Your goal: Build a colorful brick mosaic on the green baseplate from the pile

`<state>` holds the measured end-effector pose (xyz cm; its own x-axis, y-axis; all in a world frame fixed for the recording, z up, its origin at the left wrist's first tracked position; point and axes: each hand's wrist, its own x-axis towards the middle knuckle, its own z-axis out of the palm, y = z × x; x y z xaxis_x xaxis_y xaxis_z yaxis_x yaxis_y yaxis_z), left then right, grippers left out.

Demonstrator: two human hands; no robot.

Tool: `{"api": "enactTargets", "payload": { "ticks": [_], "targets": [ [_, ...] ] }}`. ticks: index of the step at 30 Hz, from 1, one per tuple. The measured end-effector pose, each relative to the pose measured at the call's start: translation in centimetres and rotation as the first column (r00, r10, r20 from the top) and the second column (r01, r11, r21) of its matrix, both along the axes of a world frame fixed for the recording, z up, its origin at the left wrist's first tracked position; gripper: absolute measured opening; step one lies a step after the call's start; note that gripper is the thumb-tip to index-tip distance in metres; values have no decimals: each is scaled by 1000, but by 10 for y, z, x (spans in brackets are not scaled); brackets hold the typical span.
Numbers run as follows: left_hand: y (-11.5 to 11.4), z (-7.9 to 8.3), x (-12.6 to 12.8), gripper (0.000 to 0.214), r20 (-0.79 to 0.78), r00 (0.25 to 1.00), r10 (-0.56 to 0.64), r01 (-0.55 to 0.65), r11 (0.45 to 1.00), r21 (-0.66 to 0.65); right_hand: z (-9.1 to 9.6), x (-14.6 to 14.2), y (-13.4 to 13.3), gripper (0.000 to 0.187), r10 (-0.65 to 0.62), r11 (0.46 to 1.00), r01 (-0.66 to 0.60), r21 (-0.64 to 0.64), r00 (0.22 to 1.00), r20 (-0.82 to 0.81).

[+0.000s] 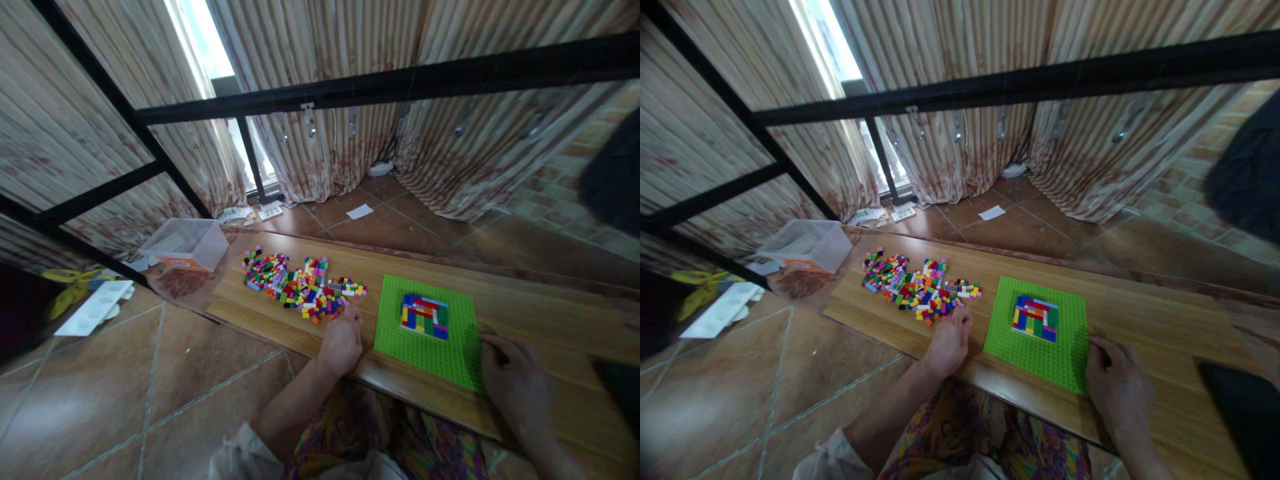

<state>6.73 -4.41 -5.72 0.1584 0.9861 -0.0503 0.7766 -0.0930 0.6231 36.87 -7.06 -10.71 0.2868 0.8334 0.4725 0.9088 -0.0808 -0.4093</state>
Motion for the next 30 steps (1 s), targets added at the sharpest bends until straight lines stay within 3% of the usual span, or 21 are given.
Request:
{"api": "enactTargets", "payload": {
  "ticks": [6, 10, 12, 14, 16, 19, 24, 30],
  "targets": [
    [-1, -1, -4, 13, 47, 997, 56, -57, 998, 16, -2, 2, 0, 35, 6, 1000, -6, -11, 1000, 8],
    [0, -4, -3, 9, 289, 951, 111, -118, 993, 4, -2, 3, 0, 34, 8, 1000, -8, -18, 1000, 11],
    [1, -4, -2, 10, 521, 838, 163, -119, 986, -118, -1, 2, 0, 33, 0, 1000, 0, -14, 1000, 7],
    [2, -1, -2, 13, 726, 644, 243, -54, 960, -274, 0, 1, 0, 33, 6, 1000, -6, -4, 1000, 9],
    [1, 4, -2, 22, 833, 462, 305, 29, 933, -358, 1, -1, 0, 32, 21, 1000, -21, 13, 1000, 10],
    [-1, 13, -4, 35, 889, 333, 316, 81, 929, -361, 2, -2, 1, 31, 21, 1000, -21, 20, 1000, 10],
    [-4, 20, -3, 32, 903, 286, 320, 66, 934, -351, 2, -2, 1, 31, -6, 1000, 6, -3, 1000, 14],
    [-4, 21, -3, 29, 894, 308, 325, 46, 934, -355, 0, -2, 0, 31, -9, 1000, 9, 15, 1000, 16]
  ]
}}
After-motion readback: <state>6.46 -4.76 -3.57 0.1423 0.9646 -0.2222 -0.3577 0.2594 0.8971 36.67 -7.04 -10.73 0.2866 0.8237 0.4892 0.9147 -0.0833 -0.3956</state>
